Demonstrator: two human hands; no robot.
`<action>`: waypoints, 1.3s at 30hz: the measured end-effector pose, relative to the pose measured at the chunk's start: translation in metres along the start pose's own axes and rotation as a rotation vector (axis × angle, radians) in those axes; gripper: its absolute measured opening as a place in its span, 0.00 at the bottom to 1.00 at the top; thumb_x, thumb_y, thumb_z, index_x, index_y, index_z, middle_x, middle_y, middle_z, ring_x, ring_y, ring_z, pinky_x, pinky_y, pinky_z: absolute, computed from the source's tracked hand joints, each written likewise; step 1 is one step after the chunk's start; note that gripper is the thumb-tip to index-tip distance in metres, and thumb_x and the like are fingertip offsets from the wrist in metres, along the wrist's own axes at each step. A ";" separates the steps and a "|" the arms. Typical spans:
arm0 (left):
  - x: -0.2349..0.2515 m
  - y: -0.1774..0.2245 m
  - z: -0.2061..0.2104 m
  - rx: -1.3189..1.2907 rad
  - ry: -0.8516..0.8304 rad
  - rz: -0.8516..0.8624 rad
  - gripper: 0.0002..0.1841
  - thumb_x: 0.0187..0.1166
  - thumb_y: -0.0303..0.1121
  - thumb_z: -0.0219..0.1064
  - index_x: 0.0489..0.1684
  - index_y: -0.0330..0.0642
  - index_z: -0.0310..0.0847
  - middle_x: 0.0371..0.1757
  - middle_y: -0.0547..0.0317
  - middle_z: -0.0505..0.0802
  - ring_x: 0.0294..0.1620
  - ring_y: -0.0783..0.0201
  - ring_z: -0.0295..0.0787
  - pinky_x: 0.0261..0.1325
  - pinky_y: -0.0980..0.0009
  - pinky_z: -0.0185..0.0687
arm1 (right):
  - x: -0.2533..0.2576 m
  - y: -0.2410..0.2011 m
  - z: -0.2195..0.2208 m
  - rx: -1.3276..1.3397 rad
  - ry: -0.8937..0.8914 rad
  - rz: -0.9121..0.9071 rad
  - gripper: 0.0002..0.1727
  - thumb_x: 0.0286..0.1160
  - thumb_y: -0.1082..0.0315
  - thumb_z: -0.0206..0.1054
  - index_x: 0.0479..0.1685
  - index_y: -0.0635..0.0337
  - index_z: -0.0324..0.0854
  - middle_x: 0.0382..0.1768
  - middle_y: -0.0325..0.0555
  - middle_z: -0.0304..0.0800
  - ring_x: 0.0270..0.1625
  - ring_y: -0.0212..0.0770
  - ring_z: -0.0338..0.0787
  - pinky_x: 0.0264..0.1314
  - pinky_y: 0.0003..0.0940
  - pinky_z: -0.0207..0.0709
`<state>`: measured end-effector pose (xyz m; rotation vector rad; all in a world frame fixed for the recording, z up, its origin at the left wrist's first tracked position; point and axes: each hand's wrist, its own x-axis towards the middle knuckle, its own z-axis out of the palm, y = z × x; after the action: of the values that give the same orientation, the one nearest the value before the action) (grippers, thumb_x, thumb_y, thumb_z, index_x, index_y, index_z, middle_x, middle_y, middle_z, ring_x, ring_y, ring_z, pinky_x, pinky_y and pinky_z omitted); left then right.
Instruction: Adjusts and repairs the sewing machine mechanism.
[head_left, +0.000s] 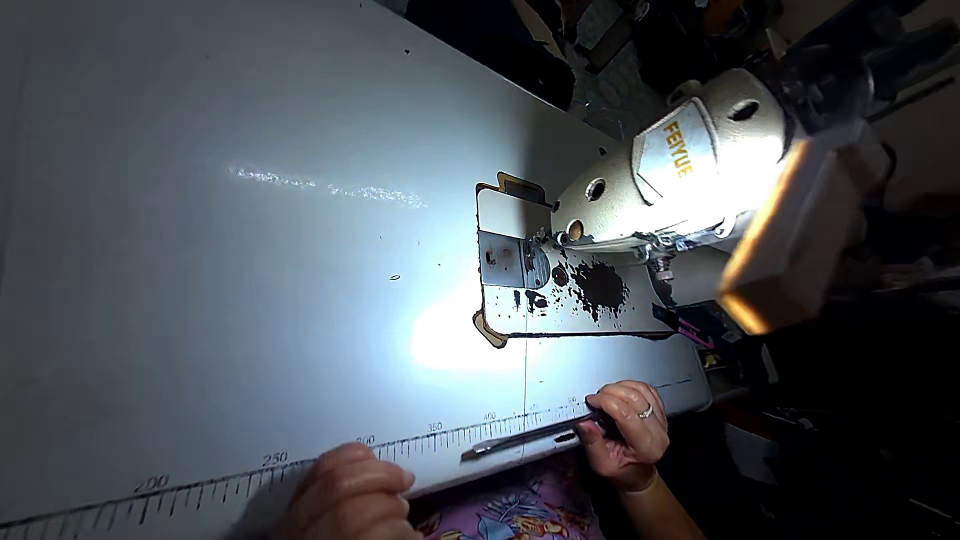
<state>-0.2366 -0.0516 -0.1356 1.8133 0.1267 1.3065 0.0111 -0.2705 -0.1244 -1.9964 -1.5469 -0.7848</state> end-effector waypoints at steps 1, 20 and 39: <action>0.000 -0.001 0.002 0.032 0.019 0.002 0.12 0.87 0.37 0.59 0.29 0.50 0.73 0.34 0.67 0.86 0.50 0.71 0.86 0.64 0.73 0.78 | 0.000 -0.001 0.001 0.005 0.015 0.005 0.26 0.84 0.39 0.57 0.33 0.51 0.83 0.31 0.37 0.84 0.42 0.34 0.84 0.57 0.27 0.74; 0.013 0.014 0.135 0.583 -0.472 0.148 0.19 0.86 0.52 0.61 0.55 0.48 0.89 0.60 0.57 0.93 0.70 0.62 0.84 0.77 0.62 0.73 | -0.010 -0.005 0.014 0.130 0.119 0.105 0.21 0.89 0.53 0.55 0.35 0.53 0.89 0.34 0.41 0.93 0.41 0.44 0.84 0.51 0.36 0.68; 0.005 0.022 0.132 0.770 -0.490 0.274 0.21 0.86 0.55 0.57 0.47 0.46 0.86 0.53 0.63 0.91 0.64 0.67 0.85 0.74 0.71 0.75 | -0.011 -0.001 0.002 0.329 0.037 0.009 0.16 0.83 0.75 0.54 0.42 0.53 0.91 0.39 0.37 0.91 0.47 0.38 0.79 0.58 0.32 0.60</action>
<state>-0.1359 -0.1396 -0.1261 2.8445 0.1226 1.0091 0.0087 -0.2761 -0.1332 -1.7385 -1.5323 -0.5199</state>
